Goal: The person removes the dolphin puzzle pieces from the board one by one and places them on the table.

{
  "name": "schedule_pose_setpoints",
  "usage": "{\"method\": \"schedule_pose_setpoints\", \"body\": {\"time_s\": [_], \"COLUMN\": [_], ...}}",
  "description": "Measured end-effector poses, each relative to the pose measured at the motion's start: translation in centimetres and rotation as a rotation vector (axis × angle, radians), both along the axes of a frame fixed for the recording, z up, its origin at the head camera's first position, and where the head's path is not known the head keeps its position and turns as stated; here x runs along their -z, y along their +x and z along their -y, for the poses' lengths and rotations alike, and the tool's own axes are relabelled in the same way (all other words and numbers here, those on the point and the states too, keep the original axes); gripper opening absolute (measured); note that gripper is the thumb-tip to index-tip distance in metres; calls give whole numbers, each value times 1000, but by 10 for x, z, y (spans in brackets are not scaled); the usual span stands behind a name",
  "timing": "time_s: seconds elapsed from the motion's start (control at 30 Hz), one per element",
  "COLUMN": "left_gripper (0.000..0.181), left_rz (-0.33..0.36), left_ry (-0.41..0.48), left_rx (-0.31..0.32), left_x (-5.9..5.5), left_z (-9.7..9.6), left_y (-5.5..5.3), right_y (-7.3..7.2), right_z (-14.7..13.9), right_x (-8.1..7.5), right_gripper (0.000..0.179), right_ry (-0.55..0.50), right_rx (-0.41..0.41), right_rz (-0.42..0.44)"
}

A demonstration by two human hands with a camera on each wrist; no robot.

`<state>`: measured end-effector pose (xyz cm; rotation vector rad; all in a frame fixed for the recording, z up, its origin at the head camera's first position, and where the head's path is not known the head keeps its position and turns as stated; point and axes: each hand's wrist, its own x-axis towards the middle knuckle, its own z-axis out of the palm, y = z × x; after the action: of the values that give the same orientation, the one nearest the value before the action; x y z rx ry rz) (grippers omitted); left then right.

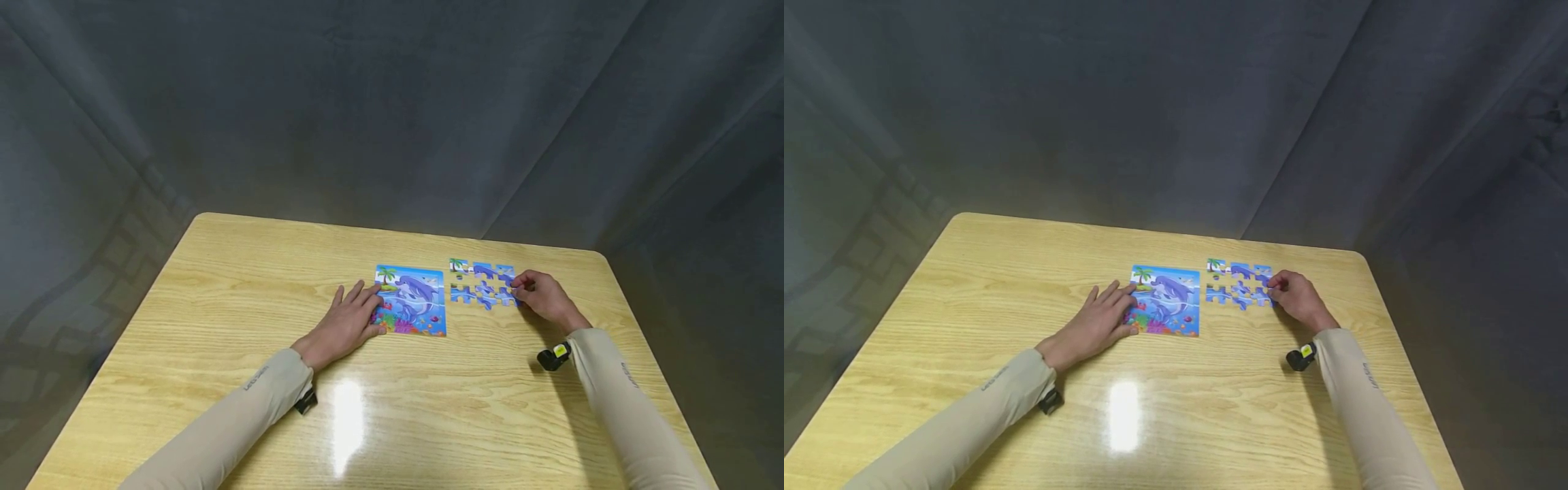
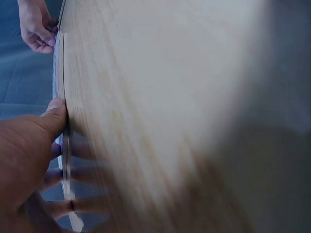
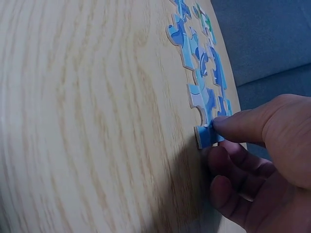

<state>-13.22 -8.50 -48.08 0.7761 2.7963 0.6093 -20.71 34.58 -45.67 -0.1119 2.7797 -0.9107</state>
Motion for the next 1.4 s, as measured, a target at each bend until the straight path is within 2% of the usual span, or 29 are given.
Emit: {"method": "schedule_pose_setpoints", "body": {"time_s": [0.33, 0.5, 0.73, 0.97, 1.4], "left_gripper": [49, 55, 72, 83, 86], "left_rz": [1, -6, -2, -28, 3], "left_ry": [14, 16, 11, 2, -48], "left_rx": [-1, -4, -7, -36, -41], "left_x": [0, 1, 0, -3, -4], "left_z": [-1, -1, -2, -2, -1], "left_y": [-1, -1, 0, 1, -1], "right_y": [3, 5, 5, 10, 16], "right_z": [5, 19, 54, 100, 161], "right_x": [-3, -7, -15, -17, -11], "right_gripper": [19, 19, 20, 16, 12], "right_ry": [-19, -72, -131, -164, -134], "right_rx": [-2, -47, -144, -281, -419], "right_rz": [-11, -7, 18, 39, 97]}}
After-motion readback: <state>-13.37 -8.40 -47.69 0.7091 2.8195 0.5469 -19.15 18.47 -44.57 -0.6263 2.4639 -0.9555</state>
